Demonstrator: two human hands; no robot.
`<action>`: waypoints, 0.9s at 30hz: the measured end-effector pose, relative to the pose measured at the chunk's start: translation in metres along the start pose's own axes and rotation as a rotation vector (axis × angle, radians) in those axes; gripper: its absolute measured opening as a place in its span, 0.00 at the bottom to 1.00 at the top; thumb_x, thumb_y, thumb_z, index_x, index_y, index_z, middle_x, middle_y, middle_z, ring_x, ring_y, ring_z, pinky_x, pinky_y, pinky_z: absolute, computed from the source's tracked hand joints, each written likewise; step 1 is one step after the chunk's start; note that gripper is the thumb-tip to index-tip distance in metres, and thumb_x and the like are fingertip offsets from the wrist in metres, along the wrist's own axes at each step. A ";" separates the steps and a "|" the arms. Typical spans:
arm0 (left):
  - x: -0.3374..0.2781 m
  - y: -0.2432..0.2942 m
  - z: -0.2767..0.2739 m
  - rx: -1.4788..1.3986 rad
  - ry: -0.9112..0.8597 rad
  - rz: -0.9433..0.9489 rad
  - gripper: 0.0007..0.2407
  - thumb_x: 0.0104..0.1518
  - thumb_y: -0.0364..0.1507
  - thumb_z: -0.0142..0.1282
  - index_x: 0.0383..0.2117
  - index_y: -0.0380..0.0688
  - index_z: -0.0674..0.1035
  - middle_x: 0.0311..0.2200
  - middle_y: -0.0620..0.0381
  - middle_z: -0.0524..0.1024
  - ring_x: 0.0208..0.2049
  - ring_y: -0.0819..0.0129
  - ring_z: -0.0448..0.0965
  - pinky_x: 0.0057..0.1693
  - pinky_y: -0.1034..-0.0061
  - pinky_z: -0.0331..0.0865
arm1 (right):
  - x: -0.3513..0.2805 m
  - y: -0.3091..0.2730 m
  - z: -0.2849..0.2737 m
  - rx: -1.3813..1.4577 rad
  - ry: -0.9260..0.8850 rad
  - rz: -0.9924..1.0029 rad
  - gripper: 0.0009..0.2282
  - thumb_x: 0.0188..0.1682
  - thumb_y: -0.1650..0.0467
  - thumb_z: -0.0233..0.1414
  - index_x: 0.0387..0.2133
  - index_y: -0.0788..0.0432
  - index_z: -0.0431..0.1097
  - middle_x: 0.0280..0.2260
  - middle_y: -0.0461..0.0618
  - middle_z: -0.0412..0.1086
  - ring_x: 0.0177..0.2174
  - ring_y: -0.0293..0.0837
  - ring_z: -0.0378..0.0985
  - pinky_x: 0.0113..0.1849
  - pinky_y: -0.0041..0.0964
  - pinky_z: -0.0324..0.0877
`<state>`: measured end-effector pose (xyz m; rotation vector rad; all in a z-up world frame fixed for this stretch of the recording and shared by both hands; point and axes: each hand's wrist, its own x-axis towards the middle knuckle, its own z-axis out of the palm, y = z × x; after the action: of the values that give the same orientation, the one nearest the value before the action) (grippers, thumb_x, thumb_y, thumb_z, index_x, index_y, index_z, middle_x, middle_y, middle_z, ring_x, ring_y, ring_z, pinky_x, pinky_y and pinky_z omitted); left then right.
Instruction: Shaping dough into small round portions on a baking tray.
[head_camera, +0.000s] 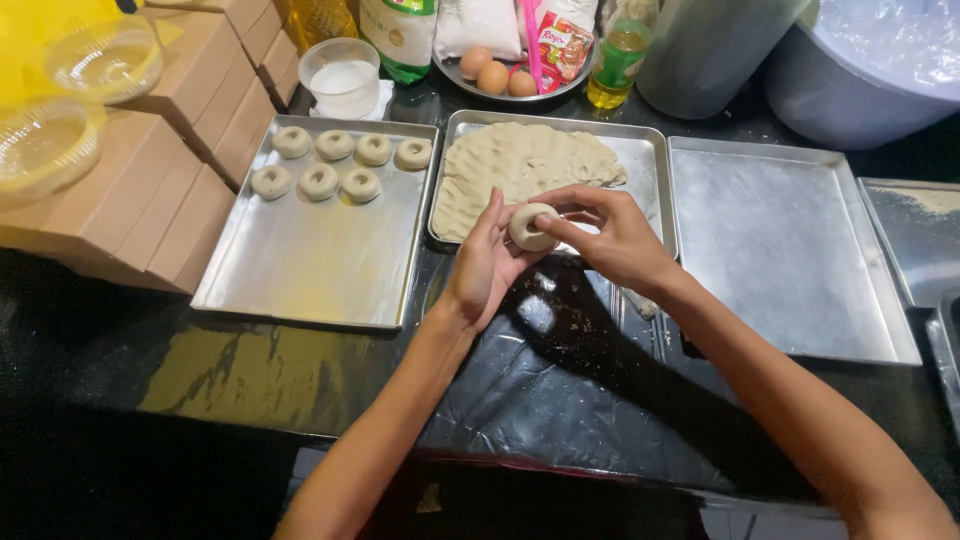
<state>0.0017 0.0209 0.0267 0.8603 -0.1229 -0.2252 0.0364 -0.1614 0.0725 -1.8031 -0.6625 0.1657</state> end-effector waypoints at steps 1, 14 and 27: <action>0.000 0.003 0.001 0.001 0.001 0.001 0.30 0.68 0.49 0.34 0.59 0.29 0.69 0.53 0.45 0.74 0.55 0.62 0.75 0.65 0.65 0.68 | 0.003 0.001 0.001 0.001 -0.001 -0.002 0.15 0.52 0.69 0.58 0.49 0.65 0.74 0.45 0.51 0.78 0.48 0.38 0.79 0.52 0.34 0.72; -0.035 0.011 -0.002 0.742 0.422 0.478 0.20 0.67 0.41 0.38 0.47 0.35 0.76 0.29 0.52 0.80 0.32 0.65 0.81 0.40 0.69 0.75 | 0.088 0.012 0.016 0.172 0.020 0.109 0.13 0.54 0.71 0.56 0.49 0.66 0.75 0.39 0.50 0.79 0.37 0.35 0.80 0.40 0.31 0.77; -0.055 0.012 0.011 0.987 0.078 0.726 0.11 0.66 0.29 0.50 0.26 0.37 0.75 0.25 0.51 0.72 0.25 0.59 0.74 0.36 0.70 0.68 | 0.170 0.041 0.113 -0.248 -0.127 -0.130 0.11 0.51 0.69 0.57 0.41 0.66 0.76 0.31 0.51 0.80 0.32 0.38 0.84 0.36 0.34 0.77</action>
<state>-0.0523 0.0345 0.0421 1.7296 -0.4849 0.6084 0.1434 0.0125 0.0324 -1.9904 -0.9208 0.1147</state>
